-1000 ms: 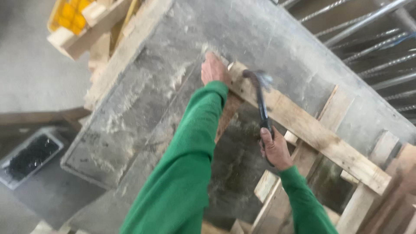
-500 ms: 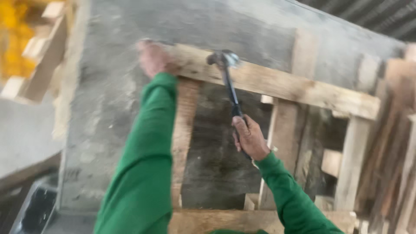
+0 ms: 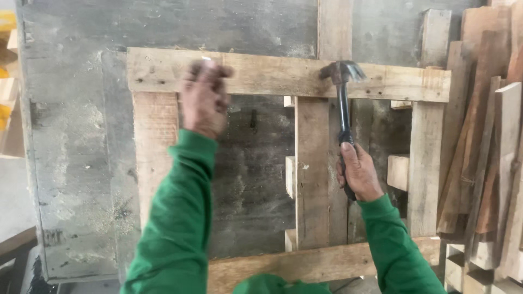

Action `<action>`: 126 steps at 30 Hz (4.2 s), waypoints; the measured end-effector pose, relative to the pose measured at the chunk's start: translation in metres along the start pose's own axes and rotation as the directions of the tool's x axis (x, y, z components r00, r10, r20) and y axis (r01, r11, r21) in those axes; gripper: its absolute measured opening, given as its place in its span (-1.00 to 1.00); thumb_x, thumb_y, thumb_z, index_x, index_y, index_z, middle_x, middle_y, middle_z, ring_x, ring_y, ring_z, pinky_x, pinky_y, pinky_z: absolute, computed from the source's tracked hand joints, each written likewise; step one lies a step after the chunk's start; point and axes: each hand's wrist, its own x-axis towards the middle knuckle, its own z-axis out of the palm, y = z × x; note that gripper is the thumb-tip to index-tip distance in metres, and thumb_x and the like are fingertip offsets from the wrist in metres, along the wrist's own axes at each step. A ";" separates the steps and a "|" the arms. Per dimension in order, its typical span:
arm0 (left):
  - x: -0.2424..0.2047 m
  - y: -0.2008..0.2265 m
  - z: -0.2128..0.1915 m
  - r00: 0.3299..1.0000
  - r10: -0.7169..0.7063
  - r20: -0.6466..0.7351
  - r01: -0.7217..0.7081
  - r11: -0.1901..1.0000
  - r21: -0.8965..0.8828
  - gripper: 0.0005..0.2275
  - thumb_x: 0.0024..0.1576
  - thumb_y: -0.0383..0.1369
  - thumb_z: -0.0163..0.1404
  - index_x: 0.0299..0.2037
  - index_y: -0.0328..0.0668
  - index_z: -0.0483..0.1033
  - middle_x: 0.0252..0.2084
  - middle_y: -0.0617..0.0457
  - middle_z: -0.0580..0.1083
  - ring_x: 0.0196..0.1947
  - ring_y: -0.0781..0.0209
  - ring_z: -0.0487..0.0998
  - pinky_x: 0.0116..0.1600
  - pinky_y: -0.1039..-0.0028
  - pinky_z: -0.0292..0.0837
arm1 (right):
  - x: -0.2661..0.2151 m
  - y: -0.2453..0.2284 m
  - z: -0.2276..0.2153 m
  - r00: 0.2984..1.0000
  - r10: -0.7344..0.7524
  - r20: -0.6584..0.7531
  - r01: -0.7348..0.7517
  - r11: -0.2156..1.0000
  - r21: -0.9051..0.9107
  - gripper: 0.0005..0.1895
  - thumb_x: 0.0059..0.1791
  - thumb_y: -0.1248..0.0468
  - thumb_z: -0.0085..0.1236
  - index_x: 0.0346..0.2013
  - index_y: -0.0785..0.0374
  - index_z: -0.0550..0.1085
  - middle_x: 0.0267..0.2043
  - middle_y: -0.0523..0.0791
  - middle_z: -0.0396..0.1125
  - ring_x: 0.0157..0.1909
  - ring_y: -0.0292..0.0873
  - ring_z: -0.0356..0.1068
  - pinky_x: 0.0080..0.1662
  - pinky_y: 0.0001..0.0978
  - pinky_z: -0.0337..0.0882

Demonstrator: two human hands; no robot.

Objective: The person assembles a wooden pallet by placing planks onto a frame and hammering nails to secure them. They repeatedly retrieve nails from a container and use a hammer to fasten the planks in place.

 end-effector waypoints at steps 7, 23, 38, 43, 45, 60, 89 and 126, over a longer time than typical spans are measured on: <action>-0.009 -0.108 0.064 0.982 -0.125 0.142 0.112 0.989 0.095 -0.90 0.13 -0.43 0.26 -0.33 -0.06 0.57 -0.38 0.16 0.51 -0.60 0.47 0.30 -0.59 0.58 0.23 | -0.018 0.038 -0.043 0.984 -0.168 0.053 0.163 0.983 0.081 -0.65 0.11 -0.01 0.01 -0.21 0.24 0.34 -0.53 -0.17 0.27 -0.60 -0.32 0.25 -0.55 -0.45 0.29; 0.054 -0.152 0.117 0.927 0.233 0.294 -0.363 0.354 0.862 -0.83 0.14 -0.17 0.22 -0.35 -0.05 0.68 -0.42 0.10 0.63 -0.48 0.38 0.51 -0.41 0.39 0.48 | 0.020 0.081 -0.073 0.982 -0.159 0.098 0.150 0.985 0.087 -0.58 0.07 -0.09 0.01 -0.16 0.23 0.37 -0.54 -0.19 0.28 -0.63 -0.35 0.24 -0.61 -0.46 0.32; 0.074 -0.120 0.124 0.934 -0.216 0.284 -0.068 0.674 0.736 -0.87 0.12 -0.29 0.16 -0.22 -0.11 0.65 -0.22 0.04 0.68 -0.18 0.33 0.70 0.11 0.49 0.53 | 0.019 0.073 -0.066 0.993 -0.041 0.112 0.016 0.976 0.218 -0.46 0.00 -0.14 0.11 -0.04 0.27 0.39 -0.52 -0.19 0.28 -0.62 -0.35 0.26 -0.60 -0.47 0.31; 0.073 -0.147 0.127 0.883 0.109 0.456 -0.459 0.400 0.793 -0.84 0.11 -0.23 0.22 -0.21 -0.07 0.70 -0.21 0.05 0.56 -0.29 0.29 0.59 -0.18 0.46 0.62 | 0.028 0.069 -0.062 0.995 0.017 0.095 -0.039 0.972 0.233 -0.50 0.01 -0.12 0.11 -0.12 0.28 0.38 -0.56 -0.18 0.25 -0.67 -0.30 0.23 -0.64 -0.42 0.28; 0.073 -0.152 0.120 0.852 0.153 0.500 -0.522 0.303 0.797 -0.84 0.13 -0.19 0.20 -0.19 0.00 0.70 -0.27 0.10 0.62 -0.36 0.34 0.59 -0.30 0.48 0.61 | 0.022 0.064 -0.063 0.998 -0.011 0.061 -0.001 0.980 0.198 -0.51 0.02 -0.11 0.10 -0.15 0.29 0.38 -0.53 -0.18 0.27 -0.65 -0.32 0.23 -0.64 -0.42 0.29; 0.085 -0.170 0.100 0.772 0.193 0.605 -0.635 0.259 0.728 -0.84 0.21 -0.20 0.13 -0.09 0.10 0.70 -0.28 0.17 0.64 -0.42 0.44 0.54 -0.35 0.50 0.55 | 0.010 -0.006 -0.076 0.956 -0.274 0.102 0.270 0.962 0.048 -0.58 0.10 -0.04 0.01 -0.12 0.30 0.35 -0.44 -0.13 0.29 -0.56 -0.31 0.27 -0.57 -0.43 0.35; 0.098 -0.116 0.144 0.878 -0.291 0.379 -0.467 -0.356 0.809 -0.77 0.23 -0.03 0.03 -0.07 0.23 0.68 -0.27 0.16 0.57 -0.35 0.26 0.48 -0.17 0.30 0.45 | -0.062 0.057 -0.085 0.985 -0.028 0.170 0.094 0.914 -0.394 -0.54 -0.03 0.03 0.12 0.02 0.28 0.44 -0.64 -0.14 0.37 -0.73 -0.32 0.27 -0.68 -0.38 0.30; 0.126 -0.157 0.088 0.816 0.469 0.337 -0.515 0.328 0.792 -0.82 0.38 -0.21 -0.16 -0.04 -0.12 0.34 -0.41 0.05 0.52 -0.50 0.32 0.57 -0.48 0.45 0.57 | -0.040 -0.001 -0.116 0.779 -0.585 0.224 0.305 0.666 0.681 -0.55 0.09 0.07 0.20 0.11 0.34 0.39 -0.26 0.00 0.43 -0.41 -0.11 0.43 -0.43 -0.28 0.51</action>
